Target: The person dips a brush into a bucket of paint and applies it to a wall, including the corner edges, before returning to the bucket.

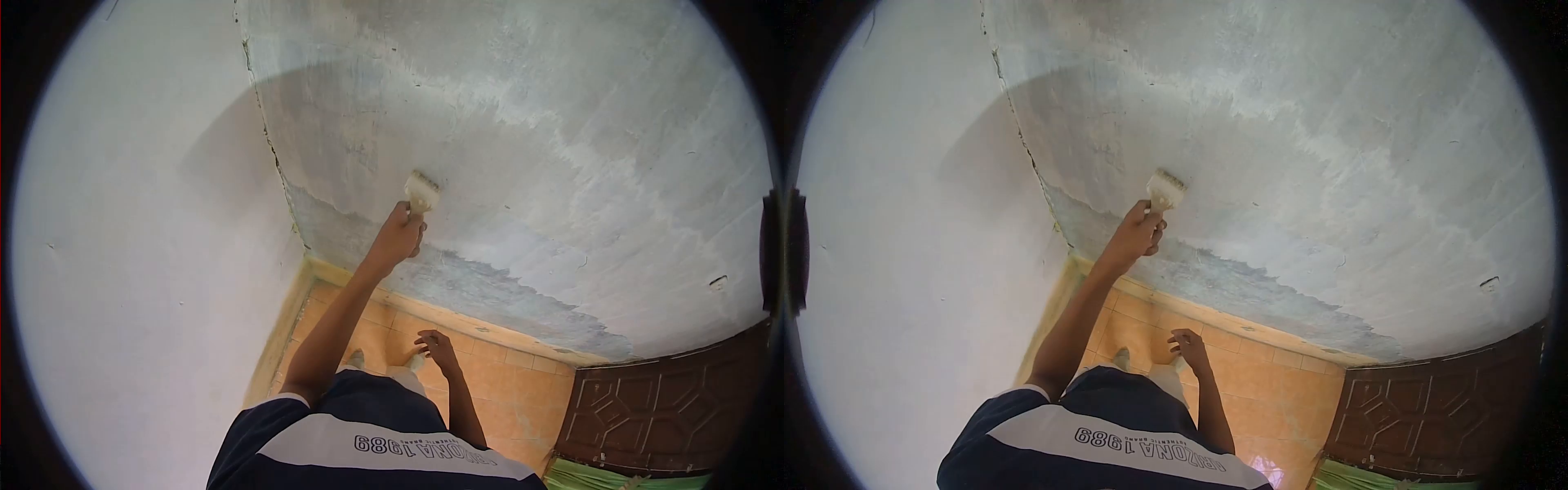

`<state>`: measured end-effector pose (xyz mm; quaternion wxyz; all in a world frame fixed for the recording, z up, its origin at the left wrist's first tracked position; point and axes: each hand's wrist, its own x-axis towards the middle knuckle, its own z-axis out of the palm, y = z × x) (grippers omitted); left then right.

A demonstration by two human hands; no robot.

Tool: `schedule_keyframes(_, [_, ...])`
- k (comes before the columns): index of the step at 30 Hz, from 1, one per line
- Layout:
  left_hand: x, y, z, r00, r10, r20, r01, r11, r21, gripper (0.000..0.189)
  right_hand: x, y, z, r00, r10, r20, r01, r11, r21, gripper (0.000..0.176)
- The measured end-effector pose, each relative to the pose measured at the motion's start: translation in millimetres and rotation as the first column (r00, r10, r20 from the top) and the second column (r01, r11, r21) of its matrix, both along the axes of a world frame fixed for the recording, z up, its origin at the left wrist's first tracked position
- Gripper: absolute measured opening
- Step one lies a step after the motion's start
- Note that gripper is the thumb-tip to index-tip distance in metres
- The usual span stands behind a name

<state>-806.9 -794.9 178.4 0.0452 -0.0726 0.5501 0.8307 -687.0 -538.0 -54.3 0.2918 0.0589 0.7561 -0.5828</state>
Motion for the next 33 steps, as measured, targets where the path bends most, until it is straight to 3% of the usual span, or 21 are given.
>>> schedule_keyframes(7, [10,-14,88,0.99,-0.059,-0.128,0.061,0.998,0.005,0.027,1,-4,-1,0.999,-0.01,-0.032,0.009,0.999,-0.034,0.033])
schedule_keyframes(9, [12,-17,111,0.954,-0.034,-0.298,0.045,0.999,0.03,0.029,3,-5,-1,1.0,-0.013,-0.026,0.012,0.999,-0.038,0.033])
schedule_keyframes(12, [7,-19,137,0.926,0.0,-0.378,0.009,1.0,0.022,0.032,-2,-7,3,1.0,-0.028,0.0,0.028,0.998,-0.055,0.034])
schedule_keyframes(15, [-19,-17,111,0.924,-0.02,-0.382,0.015,1.0,-0.017,0.032,-3,-7,5,1.0,-0.022,0.014,0.023,0.998,-0.051,0.035])
schedule_keyframes(19, [-31,-7,42,0.94,-0.055,-0.336,0.044,0.998,-0.042,0.032,-9,-6,4,0.999,-0.038,0.002,0.039,0.998,-0.052,0.035])
schedule_keyframes(26, [-2,17,-71,0.992,-0.074,-0.099,0.087,0.987,0.135,0.037,-7,-6,7,0.999,-0.032,-0.001,0.032,0.999,-0.039,0.032])
schedule_keyframes(29, [8,13,-68,0.989,-0.148,-0.004,0.146,0.969,0.198,0.036,-10,-9,10,1.0,-0.023,0.015,0.023,1.0,-0.021,0.031])
schedule_keyframes(31, [11,12,-42,0.984,-0.156,0.088,0.12,0.938,0.324,0.04,-9,-10,10,0.999,-0.041,-0.007,0.041,0.999,-0.014,0.03])
schedule_keyframes(33, [7,7,-7,0.984,-0.17,0.059,0.142,0.937,0.32,0.043,-9,-11,7,0.999,-0.044,-0.014,0.043,0.999,-0.033,0.03])
